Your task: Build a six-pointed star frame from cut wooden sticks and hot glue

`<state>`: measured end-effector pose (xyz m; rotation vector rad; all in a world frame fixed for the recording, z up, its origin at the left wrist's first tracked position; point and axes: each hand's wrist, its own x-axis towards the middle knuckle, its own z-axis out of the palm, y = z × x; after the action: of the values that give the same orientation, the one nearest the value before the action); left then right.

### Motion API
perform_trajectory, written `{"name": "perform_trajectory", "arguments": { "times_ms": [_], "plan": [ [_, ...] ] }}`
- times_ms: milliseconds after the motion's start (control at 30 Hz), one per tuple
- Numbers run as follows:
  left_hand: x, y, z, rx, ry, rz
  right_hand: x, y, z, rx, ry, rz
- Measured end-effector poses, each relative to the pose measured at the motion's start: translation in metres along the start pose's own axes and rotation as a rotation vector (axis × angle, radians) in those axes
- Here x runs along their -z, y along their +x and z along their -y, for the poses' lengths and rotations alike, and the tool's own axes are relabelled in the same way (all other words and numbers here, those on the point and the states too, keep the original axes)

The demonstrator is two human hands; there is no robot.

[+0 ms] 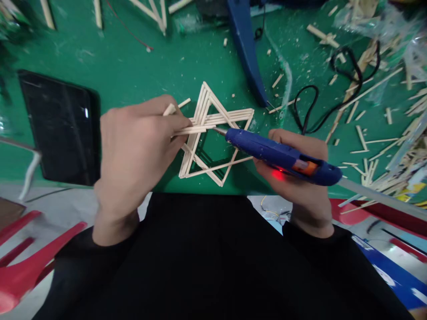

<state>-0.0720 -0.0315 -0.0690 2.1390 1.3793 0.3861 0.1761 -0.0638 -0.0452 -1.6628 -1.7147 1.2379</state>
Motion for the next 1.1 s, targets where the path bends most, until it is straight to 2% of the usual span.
{"name": "perform_trajectory", "arguments": {
  "times_ms": [133,400,533,600,700,800,867,967,1100],
  "plan": [
    [-0.001,0.003,0.001,0.064,-0.004,-0.008,-0.003,0.000,-0.001,0.008,0.010,0.046],
    [-0.002,0.009,0.018,-0.015,-0.201,-0.066,-0.010,0.001,-0.002,0.090,0.020,0.096],
    [0.000,0.008,0.019,0.111,-0.408,-0.081,-0.012,0.000,-0.003,0.111,0.006,0.120],
    [0.000,0.009,0.019,0.129,-0.497,-0.079,-0.013,0.000,-0.002,0.139,0.002,0.136],
    [-0.002,0.011,0.025,0.074,-0.564,-0.068,-0.016,0.001,0.001,0.186,-0.005,0.180],
    [-0.007,0.012,0.038,-0.059,-0.618,-0.048,-0.021,0.004,0.002,0.232,0.003,0.216],
    [-0.012,0.011,0.048,-0.119,-0.684,-0.079,-0.025,0.006,0.002,0.238,0.013,0.217],
    [-0.019,0.008,0.059,-0.099,-0.842,-0.163,-0.029,0.007,0.000,0.210,-0.010,0.208],
    [-0.019,0.007,0.058,-0.104,-1.081,-0.245,-0.030,0.007,0.000,0.181,-0.039,0.196]
  ]
}}
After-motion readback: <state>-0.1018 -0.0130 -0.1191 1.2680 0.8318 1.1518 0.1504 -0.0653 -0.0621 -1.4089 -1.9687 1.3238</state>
